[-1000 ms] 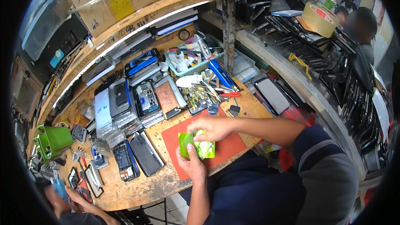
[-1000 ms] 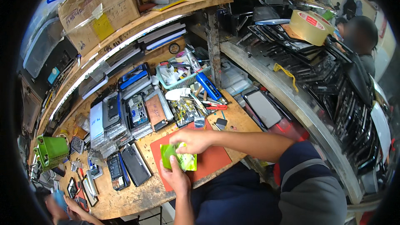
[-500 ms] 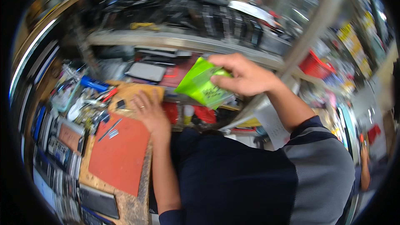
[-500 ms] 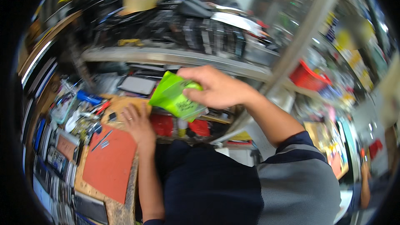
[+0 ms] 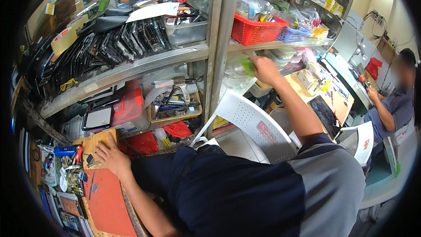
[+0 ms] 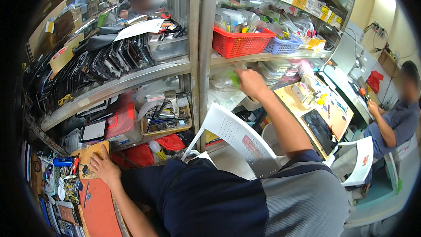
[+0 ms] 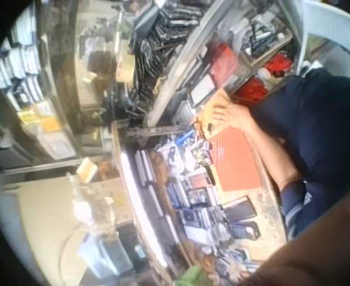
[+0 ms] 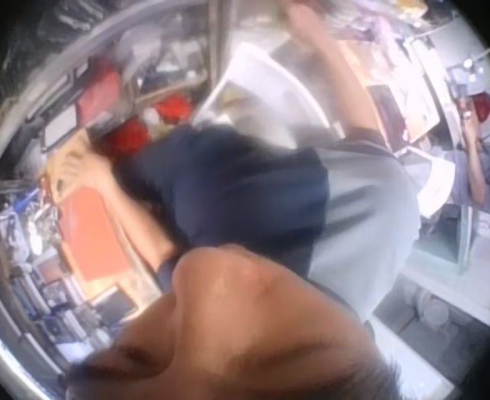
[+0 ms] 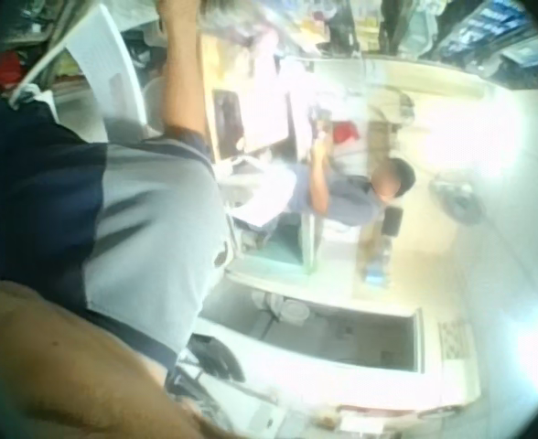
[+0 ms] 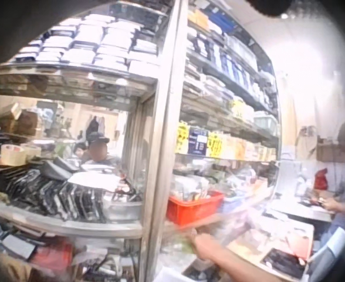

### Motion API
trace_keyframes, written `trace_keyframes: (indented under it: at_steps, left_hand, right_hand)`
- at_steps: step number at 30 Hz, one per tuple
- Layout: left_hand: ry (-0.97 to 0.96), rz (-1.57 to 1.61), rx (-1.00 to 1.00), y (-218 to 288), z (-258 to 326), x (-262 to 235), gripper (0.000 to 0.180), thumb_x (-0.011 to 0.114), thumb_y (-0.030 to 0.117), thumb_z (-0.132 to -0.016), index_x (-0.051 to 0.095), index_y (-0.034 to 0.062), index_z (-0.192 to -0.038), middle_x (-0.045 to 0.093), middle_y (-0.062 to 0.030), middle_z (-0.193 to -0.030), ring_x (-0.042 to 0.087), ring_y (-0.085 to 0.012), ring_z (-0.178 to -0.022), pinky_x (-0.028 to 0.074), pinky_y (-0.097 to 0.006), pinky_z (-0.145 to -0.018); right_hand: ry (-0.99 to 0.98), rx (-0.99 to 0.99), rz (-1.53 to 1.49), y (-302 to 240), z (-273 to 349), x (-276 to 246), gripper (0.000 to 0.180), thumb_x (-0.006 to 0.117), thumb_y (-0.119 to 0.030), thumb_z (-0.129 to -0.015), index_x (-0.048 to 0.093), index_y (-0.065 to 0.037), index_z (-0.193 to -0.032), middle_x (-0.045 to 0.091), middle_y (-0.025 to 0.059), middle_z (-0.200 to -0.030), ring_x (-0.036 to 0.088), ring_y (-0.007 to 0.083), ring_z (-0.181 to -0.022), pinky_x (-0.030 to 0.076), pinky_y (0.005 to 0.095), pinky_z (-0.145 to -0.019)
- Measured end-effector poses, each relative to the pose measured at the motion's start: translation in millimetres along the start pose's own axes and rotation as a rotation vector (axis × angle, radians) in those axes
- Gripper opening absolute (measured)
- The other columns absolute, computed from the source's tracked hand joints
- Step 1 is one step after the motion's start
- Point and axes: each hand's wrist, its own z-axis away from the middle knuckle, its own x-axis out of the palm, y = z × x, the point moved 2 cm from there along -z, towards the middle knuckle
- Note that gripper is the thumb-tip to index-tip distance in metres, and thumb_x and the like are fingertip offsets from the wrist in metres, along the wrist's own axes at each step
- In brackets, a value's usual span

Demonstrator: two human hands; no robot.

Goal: The person handles a smartphone with yellow grid tape, moves to a sink area, returns to the workbench, and manipulates small components and a phone chassis. They use a pencil and other tools to adjust parts on the workbench.

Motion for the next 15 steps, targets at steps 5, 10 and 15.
trace_keyframes:
  at_steps: [5, 10, 15]
  left_hand:
    - [0.023, -0.061, 0.033, -4.3, -0.7, 6.2, 0.089, 0.066, 0.006, -0.081, 0.033, 0.031, -0.16, 0.039, -0.0243, -0.155, 0.036, -0.0429, -0.145, 0.016, -0.053, -0.125]
    - [0.053, -0.137, 0.052, -7.3, -1.5, 6.6, 0.093, 0.071, 0.014, -0.078, 0.032, 0.0331, -0.16, 0.042, -0.0246, -0.151, 0.037, -0.0415, -0.144, 0.019, -0.054, -0.124]
    - [0.027, -0.151, 0.079, -9.0, -5.6, 4.7, 0.094, 0.063, 0.004, -0.073, 0.036, 0.0318, -0.159, 0.047, -0.0217, -0.14, 0.041, -0.0413, -0.135, 0.027, -0.053, -0.119]
  right_hand:
    - [-0.017, -0.042, 0.085, 18.5, -47.4, 113.6, 0.027, 0.057, -0.008, -0.083, 0.068, -0.002, -0.106, 0.073, 0.0216, -0.102, 0.072, 0.0384, -0.094, 0.058, 0.0471, -0.078]
    - [-0.496, -0.059, -0.003, 27.0, -105.5, 236.6, 0.035, 0.057, -0.016, -0.088, 0.071, -0.003, -0.117, 0.07, 0.0222, -0.121, 0.068, 0.0386, -0.11, 0.055, 0.0442, -0.095]
    - [-0.241, 0.015, -0.498, 37.1, -150.5, 297.8, 0.048, 0.064, -0.026, -0.085, 0.067, -0.002, -0.127, 0.067, 0.0233, -0.128, 0.061, 0.0422, -0.12, 0.051, 0.0463, -0.102]
